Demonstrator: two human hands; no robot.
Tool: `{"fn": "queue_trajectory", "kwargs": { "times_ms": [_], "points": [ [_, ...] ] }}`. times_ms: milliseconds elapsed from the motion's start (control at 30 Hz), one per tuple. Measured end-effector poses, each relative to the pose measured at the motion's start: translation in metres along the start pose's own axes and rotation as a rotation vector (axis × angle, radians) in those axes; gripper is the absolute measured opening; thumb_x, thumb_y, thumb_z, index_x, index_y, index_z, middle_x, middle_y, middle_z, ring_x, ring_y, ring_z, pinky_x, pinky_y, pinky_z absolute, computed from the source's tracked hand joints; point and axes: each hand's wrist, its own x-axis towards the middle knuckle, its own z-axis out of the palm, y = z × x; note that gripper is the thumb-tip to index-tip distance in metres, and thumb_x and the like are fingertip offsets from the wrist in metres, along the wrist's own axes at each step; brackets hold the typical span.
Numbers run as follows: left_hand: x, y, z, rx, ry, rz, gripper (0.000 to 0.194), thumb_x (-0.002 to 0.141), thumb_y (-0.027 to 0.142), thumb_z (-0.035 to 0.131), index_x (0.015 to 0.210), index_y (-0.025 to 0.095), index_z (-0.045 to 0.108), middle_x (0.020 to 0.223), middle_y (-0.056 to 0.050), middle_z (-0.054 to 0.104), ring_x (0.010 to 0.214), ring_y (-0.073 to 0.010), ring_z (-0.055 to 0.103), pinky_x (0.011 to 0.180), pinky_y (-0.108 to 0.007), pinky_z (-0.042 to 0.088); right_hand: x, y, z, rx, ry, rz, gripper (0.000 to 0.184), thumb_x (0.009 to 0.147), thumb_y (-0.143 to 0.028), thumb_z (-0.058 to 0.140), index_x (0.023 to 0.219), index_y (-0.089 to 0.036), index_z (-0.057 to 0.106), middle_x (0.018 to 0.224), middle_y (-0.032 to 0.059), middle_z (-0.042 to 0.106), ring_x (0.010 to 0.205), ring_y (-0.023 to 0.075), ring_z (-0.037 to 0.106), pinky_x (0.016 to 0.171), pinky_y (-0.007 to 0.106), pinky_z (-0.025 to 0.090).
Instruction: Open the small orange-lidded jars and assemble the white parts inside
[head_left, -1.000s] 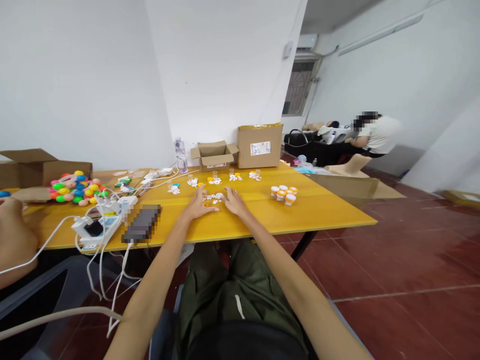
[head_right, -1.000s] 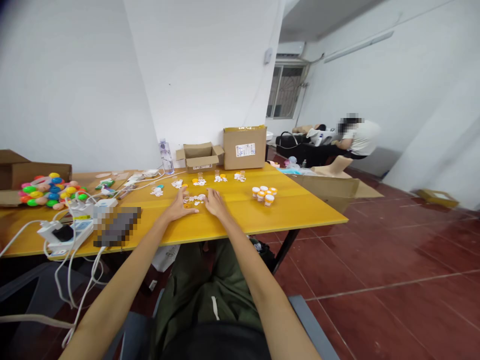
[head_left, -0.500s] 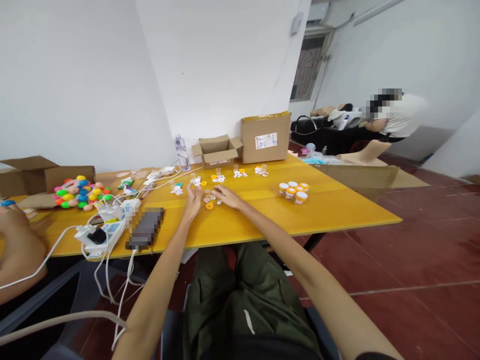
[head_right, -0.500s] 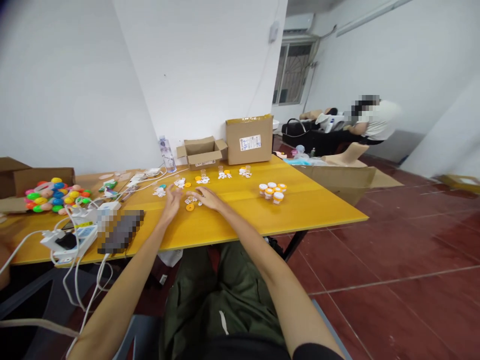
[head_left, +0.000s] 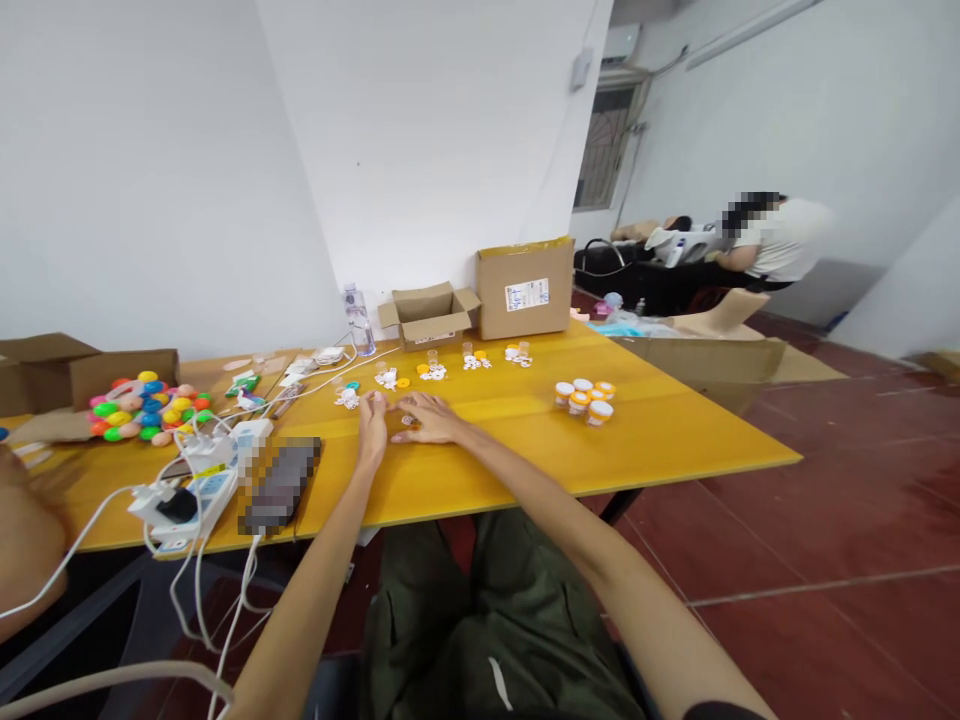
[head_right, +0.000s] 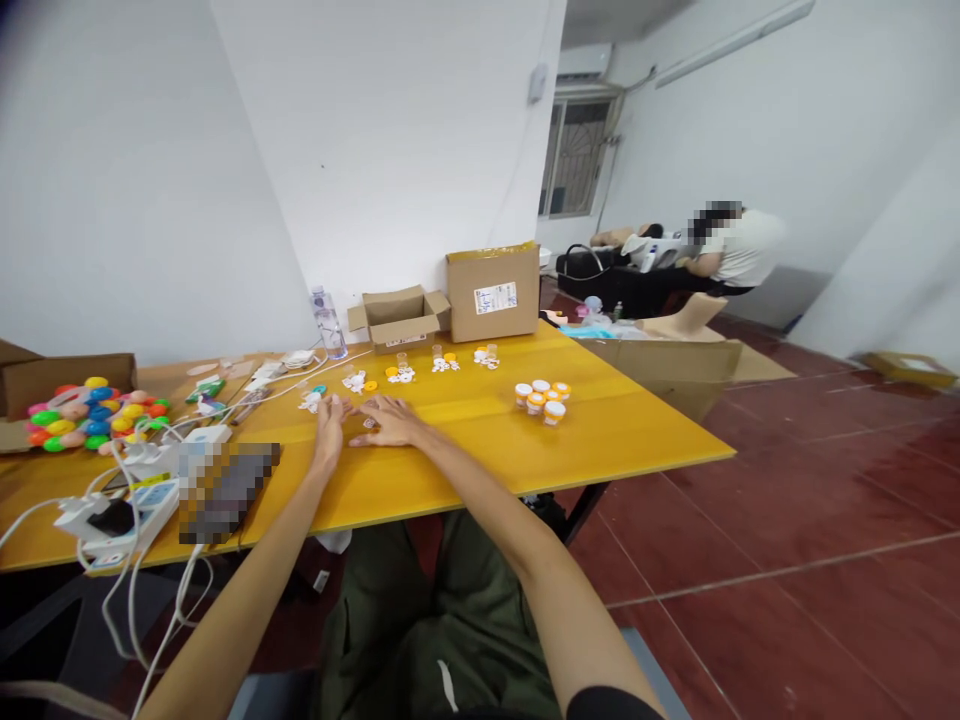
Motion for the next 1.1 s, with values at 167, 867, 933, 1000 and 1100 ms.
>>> {"fn": "queue_trajectory", "kwargs": {
  "times_ms": [167,867,933,1000,1100],
  "points": [
    [0.0,-0.002,0.003,0.016,-0.025,0.013,0.033,0.088,0.056,0.059,0.088,0.022,0.061,0.098,-0.006,0.073,0.1,-0.0234,0.069,0.098,-0.039,0.052,0.001,0.005,0.003,-0.013,-0.014,-0.047,0.044,0.086,-0.058,0.069,0.119,-0.029,0.065,0.123,0.008,0.058,0.118,0.0273,0.053,0.102,0.046,0.04],
    [-0.039,-0.004,0.015,0.652,-0.482,0.429,0.031,0.098,0.046,0.045,0.111,0.023,0.061,0.114,-0.013,0.07,0.111,-0.028,0.065,0.1,-0.044,0.048,-0.068,0.075,-0.024,-0.17,0.159,0.156,0.018,0.099,-0.039,0.049,0.102,-0.026,0.062,0.11,0.0081,0.058,0.102,0.0237,0.054,0.093,0.04,0.046],
    [-0.047,-0.003,0.02,0.744,-0.532,0.535,0.032,0.1,0.044,0.043,0.115,0.022,0.06,0.115,-0.013,0.069,0.112,-0.0279,0.064,0.1,-0.044,0.048,-0.081,0.093,-0.032,-0.213,0.199,0.24,0.02,0.1,-0.039,0.047,0.102,-0.026,0.061,0.108,0.0081,0.059,0.1,0.024,0.055,0.092,0.04,0.047],
    [-0.053,-0.003,0.025,0.792,-0.575,0.608,0.033,0.101,0.042,0.039,0.119,0.021,0.058,0.118,-0.013,0.068,0.114,-0.0271,0.063,0.099,-0.043,0.048,-0.093,0.11,-0.038,-0.265,0.245,0.316,0.022,0.1,-0.041,0.045,0.099,-0.027,0.062,0.103,0.0076,0.06,0.097,0.0245,0.056,0.088,0.04,0.047],
    [-0.058,-0.002,0.03,0.826,-0.629,0.669,0.034,0.102,0.04,0.036,0.121,0.02,0.057,0.121,-0.013,0.067,0.115,-0.0272,0.062,0.099,-0.042,0.048,-0.106,0.131,-0.044,-0.337,0.309,0.402,0.023,0.1,-0.042,0.045,0.097,-0.027,0.062,0.102,0.0079,0.06,0.095,0.0254,0.057,0.085,0.04,0.048]
  ]
}}
